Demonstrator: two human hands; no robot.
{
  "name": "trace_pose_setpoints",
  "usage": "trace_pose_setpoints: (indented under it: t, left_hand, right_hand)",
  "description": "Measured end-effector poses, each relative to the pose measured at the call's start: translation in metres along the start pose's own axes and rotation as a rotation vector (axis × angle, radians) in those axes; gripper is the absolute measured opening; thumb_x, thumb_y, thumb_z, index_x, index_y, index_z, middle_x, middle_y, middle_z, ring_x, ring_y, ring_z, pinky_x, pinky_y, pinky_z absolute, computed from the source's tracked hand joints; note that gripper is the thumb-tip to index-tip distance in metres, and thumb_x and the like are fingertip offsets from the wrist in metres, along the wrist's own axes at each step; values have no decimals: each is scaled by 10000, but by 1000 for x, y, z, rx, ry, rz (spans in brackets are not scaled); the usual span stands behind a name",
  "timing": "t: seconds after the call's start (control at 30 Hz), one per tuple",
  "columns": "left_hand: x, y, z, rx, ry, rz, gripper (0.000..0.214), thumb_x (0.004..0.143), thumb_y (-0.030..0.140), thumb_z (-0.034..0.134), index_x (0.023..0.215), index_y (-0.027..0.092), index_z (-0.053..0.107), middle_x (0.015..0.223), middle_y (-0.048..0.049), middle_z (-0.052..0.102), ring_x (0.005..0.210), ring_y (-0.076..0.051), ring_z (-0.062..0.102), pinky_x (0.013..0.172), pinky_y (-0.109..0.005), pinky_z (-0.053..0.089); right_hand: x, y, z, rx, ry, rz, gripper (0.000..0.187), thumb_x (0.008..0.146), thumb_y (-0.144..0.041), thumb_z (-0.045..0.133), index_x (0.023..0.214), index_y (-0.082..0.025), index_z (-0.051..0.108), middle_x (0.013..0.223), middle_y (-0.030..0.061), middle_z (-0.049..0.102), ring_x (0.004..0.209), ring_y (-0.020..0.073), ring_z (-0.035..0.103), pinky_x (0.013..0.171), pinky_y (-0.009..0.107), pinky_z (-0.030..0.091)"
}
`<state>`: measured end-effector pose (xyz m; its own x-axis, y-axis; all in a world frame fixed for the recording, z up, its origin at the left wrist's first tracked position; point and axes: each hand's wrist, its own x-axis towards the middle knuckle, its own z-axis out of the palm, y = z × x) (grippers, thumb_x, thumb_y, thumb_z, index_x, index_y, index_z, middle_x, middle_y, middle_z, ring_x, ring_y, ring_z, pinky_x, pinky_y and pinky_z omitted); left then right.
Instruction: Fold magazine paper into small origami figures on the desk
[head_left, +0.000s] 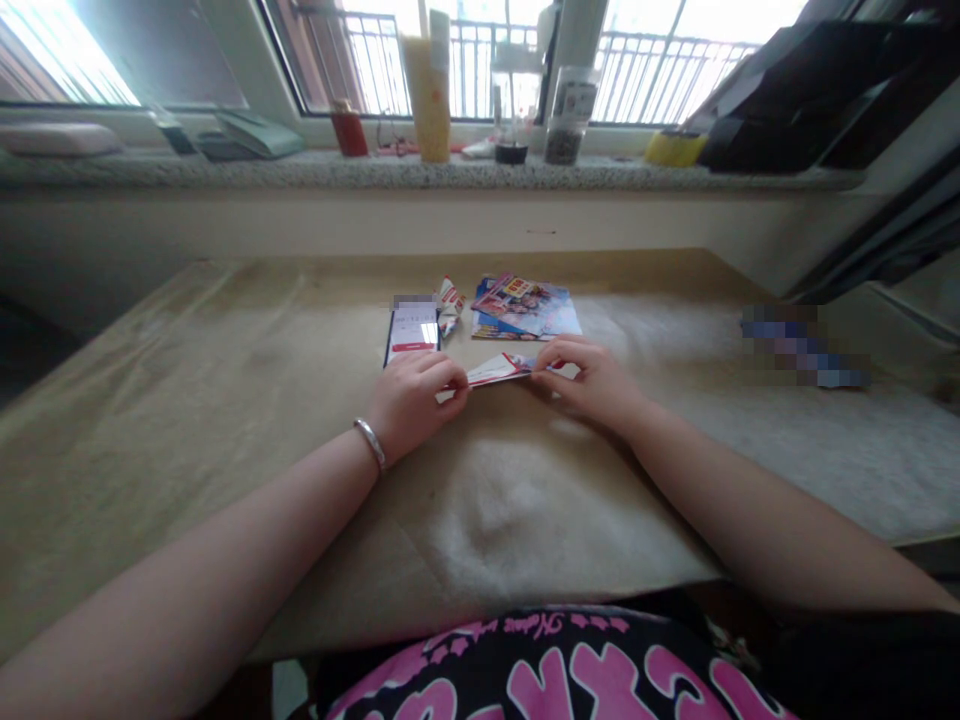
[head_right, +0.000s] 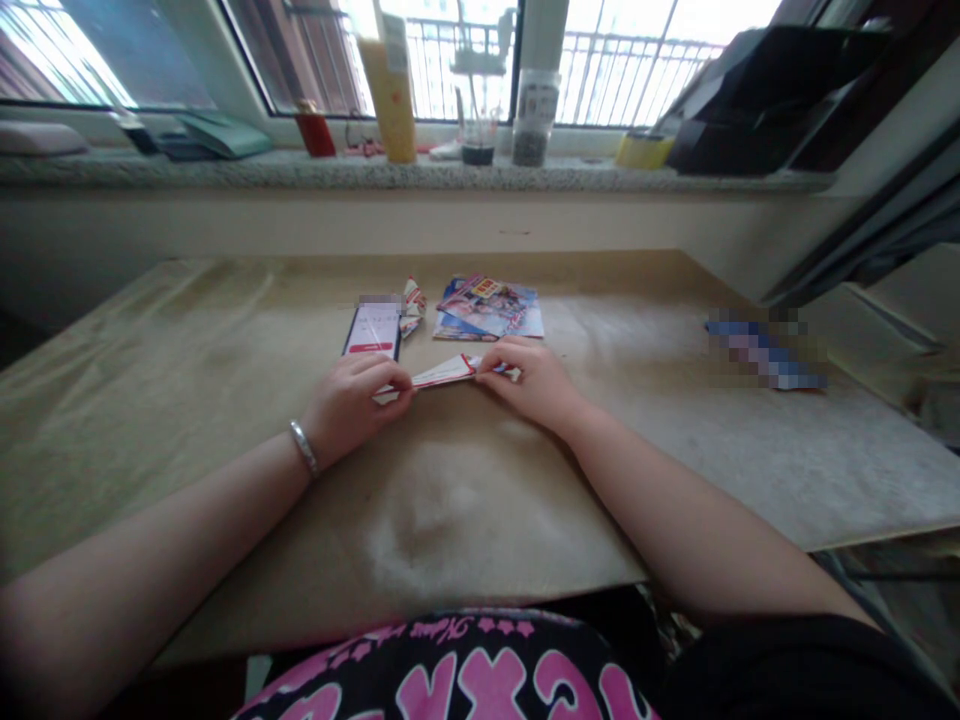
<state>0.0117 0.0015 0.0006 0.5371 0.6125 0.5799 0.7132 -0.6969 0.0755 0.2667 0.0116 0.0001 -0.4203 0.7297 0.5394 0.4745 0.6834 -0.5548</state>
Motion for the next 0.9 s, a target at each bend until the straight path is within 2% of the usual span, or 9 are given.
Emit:
trace_pose_setpoints:
  t: [0.23,0.43,0.6,0.77,0.9]
  left_hand:
    - [0,-7,-2,32,30,0,154,817,262,546,693,187,598,718,-9,636,709,-146,567,730,-282,429]
    - [-1,-15,-5,14,22,-23,132,801,244,547,695,186,598,743,-19,638,736,-154,585,708,-285,437]
    - [-4,-22,-4,-96,-5,-59,106,789,218,543,694,182,572,723,-3,607,702,-124,565,698,-255,456]
    - [-5,-23,-2,-223,1,-31,79,815,178,513,744,162,544,747,-8,543,670,-96,516,628,-209,443]
    - [-6,-24,0,-277,12,28,97,848,153,485,850,161,581,829,-28,566,738,-102,540,685,-219,461]
  right_hand:
    - [1,17,-5,79,24,24,55,778,-241,615,739,-205,630,801,20,611,762,134,571,657,278,528]
    - [0,27,-18,84,78,88,59,768,-238,624,726,-199,634,794,16,600,759,135,568,657,284,523]
    - [-2,35,-27,102,72,134,75,755,-257,640,709,-197,635,791,13,593,746,135,566,657,283,510]
    - [-2,33,-27,22,-24,54,68,754,-246,659,705,-199,662,764,18,616,729,137,567,651,273,487]
    - [-2,29,-20,17,-120,-40,83,768,-276,666,735,-203,688,751,28,623,715,138,569,635,269,472]
